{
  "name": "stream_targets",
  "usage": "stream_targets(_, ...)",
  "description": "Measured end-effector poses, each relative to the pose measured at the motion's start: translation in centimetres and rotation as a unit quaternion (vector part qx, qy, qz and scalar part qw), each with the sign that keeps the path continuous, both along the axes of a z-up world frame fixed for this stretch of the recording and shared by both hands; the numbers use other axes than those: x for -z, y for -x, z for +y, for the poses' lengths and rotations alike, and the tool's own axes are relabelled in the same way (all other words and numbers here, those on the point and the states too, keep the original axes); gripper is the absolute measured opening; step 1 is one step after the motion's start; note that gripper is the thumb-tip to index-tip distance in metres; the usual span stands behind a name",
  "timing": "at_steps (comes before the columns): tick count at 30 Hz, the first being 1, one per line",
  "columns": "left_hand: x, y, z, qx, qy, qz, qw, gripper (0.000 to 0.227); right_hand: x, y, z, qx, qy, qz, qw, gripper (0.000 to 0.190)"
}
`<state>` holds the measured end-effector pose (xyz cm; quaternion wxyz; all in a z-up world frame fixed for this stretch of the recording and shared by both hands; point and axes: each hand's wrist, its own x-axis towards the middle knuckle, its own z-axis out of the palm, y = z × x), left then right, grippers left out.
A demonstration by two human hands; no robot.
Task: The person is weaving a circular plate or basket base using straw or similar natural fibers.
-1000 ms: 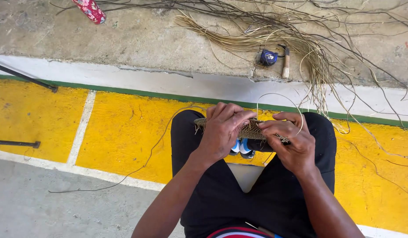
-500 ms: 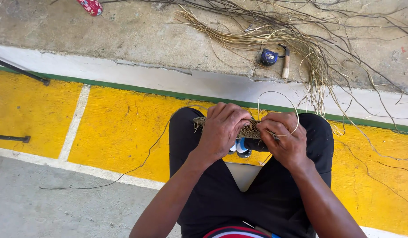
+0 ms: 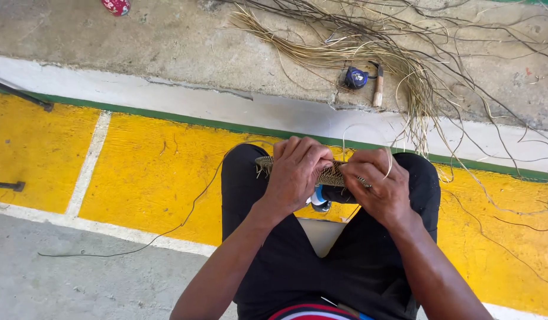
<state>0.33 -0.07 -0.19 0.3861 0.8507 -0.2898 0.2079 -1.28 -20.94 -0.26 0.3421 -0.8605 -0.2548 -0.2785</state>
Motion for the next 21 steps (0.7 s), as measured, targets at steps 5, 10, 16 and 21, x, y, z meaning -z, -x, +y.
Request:
stream_targets(5, -0.4, 1.3, 0.2, 0.003, -0.006, 0.02, 1.0, 0.015, -2.6, -2.4, -3.4, -0.176, -0.019, 0.172, 0.969, 0.027)
stream_targets(10, 0.5, 3.1, 0.3, -0.003, -0.003, 0.011, 1.0, 0.019, -4.1, -6.2, -2.8, -0.204, 0.027, 0.332, 0.921, 0.017)
stream_targets(16, 1.3, 4.8, 0.8, -0.025, -0.046, -0.037, 0.998, 0.023, -7.4, -6.3, 0.2, -0.295, 0.254, 0.419, 0.82, 0.018)
stream_targets(21, 2.1, 5.5, 0.2, -0.024, -0.044, -0.053, 0.997, 0.027, -3.2, -6.9, -2.3, -0.301, 0.206, 0.437, 0.822, 0.015)
